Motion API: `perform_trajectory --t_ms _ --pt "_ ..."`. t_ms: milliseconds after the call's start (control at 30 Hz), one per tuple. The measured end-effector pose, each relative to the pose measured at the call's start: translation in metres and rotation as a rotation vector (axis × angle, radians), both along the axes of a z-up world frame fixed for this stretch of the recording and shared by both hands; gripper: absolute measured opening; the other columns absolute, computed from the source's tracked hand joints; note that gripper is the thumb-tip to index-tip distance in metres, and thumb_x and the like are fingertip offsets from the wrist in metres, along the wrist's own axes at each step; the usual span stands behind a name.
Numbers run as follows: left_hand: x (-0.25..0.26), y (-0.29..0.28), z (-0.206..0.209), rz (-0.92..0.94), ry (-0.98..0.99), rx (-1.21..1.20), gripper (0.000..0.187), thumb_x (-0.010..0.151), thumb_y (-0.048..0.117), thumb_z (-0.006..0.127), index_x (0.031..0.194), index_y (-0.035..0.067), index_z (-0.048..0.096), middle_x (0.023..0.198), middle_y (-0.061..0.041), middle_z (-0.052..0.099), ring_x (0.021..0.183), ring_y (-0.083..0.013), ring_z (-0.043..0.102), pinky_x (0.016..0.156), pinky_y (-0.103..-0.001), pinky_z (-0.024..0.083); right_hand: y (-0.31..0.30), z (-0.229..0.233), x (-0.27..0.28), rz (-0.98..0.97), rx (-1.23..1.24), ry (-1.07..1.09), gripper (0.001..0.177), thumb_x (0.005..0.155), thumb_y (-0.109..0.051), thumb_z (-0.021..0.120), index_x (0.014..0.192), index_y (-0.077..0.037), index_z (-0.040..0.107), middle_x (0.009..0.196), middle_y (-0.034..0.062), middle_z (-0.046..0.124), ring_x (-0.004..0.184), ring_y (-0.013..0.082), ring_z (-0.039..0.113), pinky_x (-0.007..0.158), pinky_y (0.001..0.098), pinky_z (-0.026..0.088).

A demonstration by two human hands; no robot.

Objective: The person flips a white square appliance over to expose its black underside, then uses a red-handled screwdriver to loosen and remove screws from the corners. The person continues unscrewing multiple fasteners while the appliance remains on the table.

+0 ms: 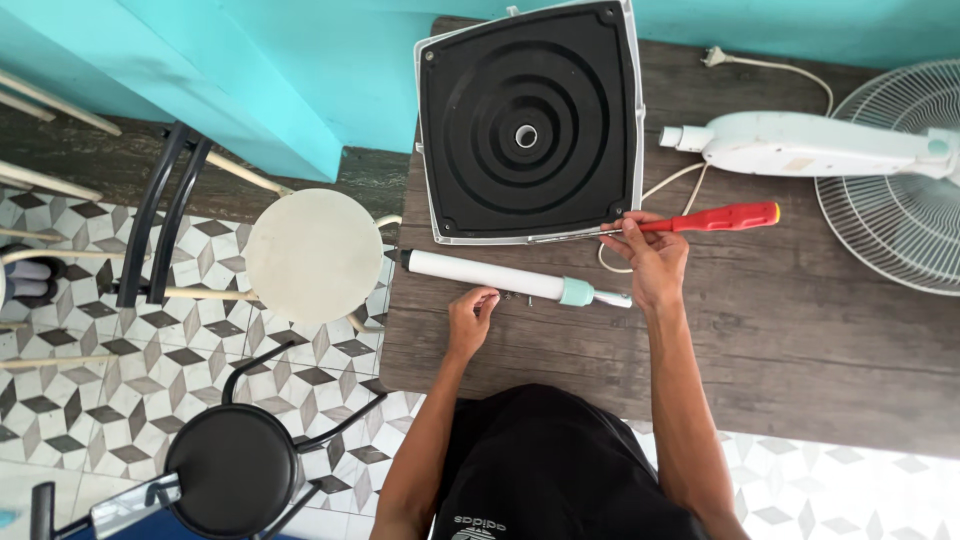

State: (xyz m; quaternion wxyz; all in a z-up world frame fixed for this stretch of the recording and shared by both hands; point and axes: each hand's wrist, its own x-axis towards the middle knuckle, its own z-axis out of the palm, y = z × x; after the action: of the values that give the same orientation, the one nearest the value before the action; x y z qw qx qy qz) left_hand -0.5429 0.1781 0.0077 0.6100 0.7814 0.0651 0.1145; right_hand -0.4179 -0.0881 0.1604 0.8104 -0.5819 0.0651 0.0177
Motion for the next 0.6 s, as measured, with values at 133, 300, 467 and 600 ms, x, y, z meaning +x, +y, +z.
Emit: perform_trajectory --t_ms 133,300,467,600 --pt "0.001 0.002 0.001 0.012 -0.019 0.044 0.009 0.090 0.004 0.074 0.099 0.002 0.075 0.096 -0.011 0.075 0.073 -0.0208 0.071 0.063 -0.033 0.056 0.002 -0.007 -0.011 -0.017 -0.011 -0.010 0.014 0.103 0.001 0.062 0.115 0.008 0.064 0.101 0.0153 0.070 0.098 0.0274 0.074 0.090 0.0430 0.067" --pt "0.004 0.008 -0.007 -0.073 -0.036 0.170 0.009 0.087 0.002 0.075 0.096 0.003 0.074 0.093 -0.012 0.073 0.074 -0.0274 0.069 0.065 -0.038 0.054 0.014 -0.006 -0.021 -0.067 -0.026 0.030 0.013 0.102 0.001 0.062 0.113 0.008 0.064 0.101 0.0153 0.070 0.098 0.0279 0.074 0.088 0.0422 0.067" --pt "0.007 0.013 -0.014 -0.150 -0.073 0.326 0.008 0.086 0.003 0.075 0.094 0.004 0.073 0.094 -0.011 0.072 0.085 -0.0322 0.069 0.075 -0.042 0.055 0.028 0.001 -0.023 -0.093 -0.054 0.048 0.011 0.102 0.001 0.061 0.112 0.007 0.064 0.101 0.0153 0.070 0.099 0.0276 0.075 0.089 0.0418 0.067" --pt "0.005 0.018 -0.009 -0.214 -0.052 0.328 0.013 0.085 0.003 0.076 0.098 0.005 0.074 0.097 -0.011 0.072 0.089 -0.0315 0.069 0.077 -0.042 0.055 0.040 0.004 -0.024 -0.106 -0.065 0.038 0.011 0.102 0.002 0.061 0.112 0.006 0.064 0.100 0.0154 0.071 0.097 0.0271 0.075 0.089 0.0422 0.067"
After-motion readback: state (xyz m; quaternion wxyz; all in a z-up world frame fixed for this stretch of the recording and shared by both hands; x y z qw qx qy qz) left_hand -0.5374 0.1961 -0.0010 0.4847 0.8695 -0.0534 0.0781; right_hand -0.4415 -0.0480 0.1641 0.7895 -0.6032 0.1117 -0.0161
